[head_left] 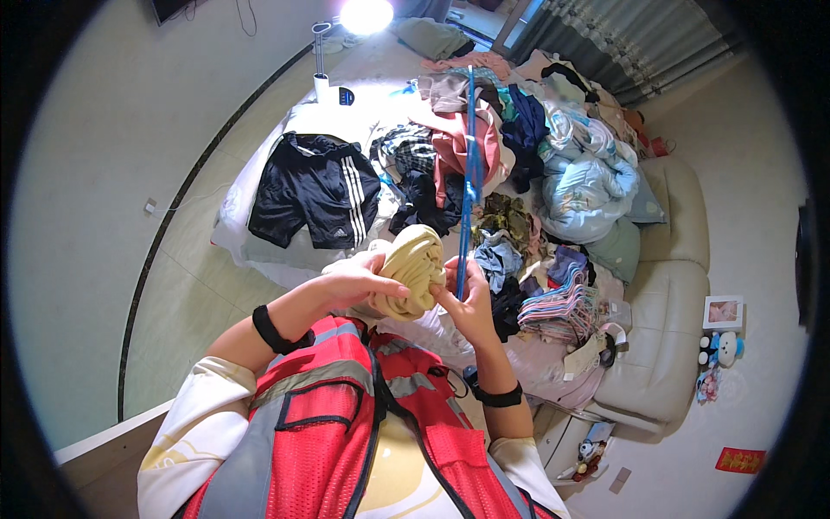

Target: The person takes hangers out of a closet, places them on a bed, and begins folding a black garment and a yellow garment.

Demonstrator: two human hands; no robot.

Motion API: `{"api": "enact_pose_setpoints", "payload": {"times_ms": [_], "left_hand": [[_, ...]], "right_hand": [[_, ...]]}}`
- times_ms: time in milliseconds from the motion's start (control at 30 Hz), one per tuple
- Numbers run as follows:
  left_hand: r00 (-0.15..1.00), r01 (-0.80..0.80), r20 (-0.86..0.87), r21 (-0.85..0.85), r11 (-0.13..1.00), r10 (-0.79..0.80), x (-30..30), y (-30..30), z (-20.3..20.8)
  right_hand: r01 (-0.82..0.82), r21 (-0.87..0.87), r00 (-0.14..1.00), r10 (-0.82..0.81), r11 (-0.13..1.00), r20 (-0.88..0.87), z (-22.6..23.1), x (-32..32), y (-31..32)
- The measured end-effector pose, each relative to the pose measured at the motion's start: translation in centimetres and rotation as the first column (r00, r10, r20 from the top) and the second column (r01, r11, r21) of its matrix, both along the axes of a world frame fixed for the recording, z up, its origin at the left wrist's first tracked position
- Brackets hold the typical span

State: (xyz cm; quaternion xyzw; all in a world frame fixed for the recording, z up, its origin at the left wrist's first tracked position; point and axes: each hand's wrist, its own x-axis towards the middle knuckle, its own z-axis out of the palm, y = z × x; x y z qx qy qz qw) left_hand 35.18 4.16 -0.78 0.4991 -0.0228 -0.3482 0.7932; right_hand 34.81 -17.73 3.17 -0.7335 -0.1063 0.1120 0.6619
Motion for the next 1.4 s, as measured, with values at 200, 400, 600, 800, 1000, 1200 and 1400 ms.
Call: {"api": "enact_pose_setpoints", "payload": {"times_ms": [200,400,600,800,1000,1200,1400], "left_hand": [[0.997,-0.034,0.069,-0.040,0.999,0.036,-0.2,-1.0,3.4],[0.892,-0.081,0.449,0.259,0.962,-0.046,1.1,0.1,1.2],[0.815,-0.244,0.510,0.732,0.636,-0.274,0.7,-1.1,3.7],[0.977,-0.099,0.206,0.221,0.970,0.053,0.5,-0.4,-0.1],[0.968,-0.112,-0.248,-0.249,0.962,0.049,-0.8,-0.9,1.4],[0.985,-0.121,-0.149,-0.248,0.961,0.086,0.0,-0.6,2.8],[0.977,-0.189,-0.104,0.005,0.982,0.189,0.1,-0.9,3.6]], "right_hand": [[0.006,0.068,0.992,0.002,0.998,-0.122,0.5,0.0,-0.4],[0.113,0.366,0.979,-0.041,0.924,-0.199,-0.1,-0.1,-0.2],[0.055,0.652,0.951,0.159,0.756,-0.264,-0.2,0.0,-0.3],[0.028,0.589,0.953,0.156,0.808,-0.259,-0.2,-0.1,-0.3],[0.019,0.662,0.947,0.200,0.749,-0.253,0.8,0.0,0.3],[0.154,0.329,0.984,-0.114,0.932,-0.138,1.2,-0.2,0.2],[0.120,0.505,0.988,-0.150,0.855,0.019,1.5,-0.6,0.1]]}}
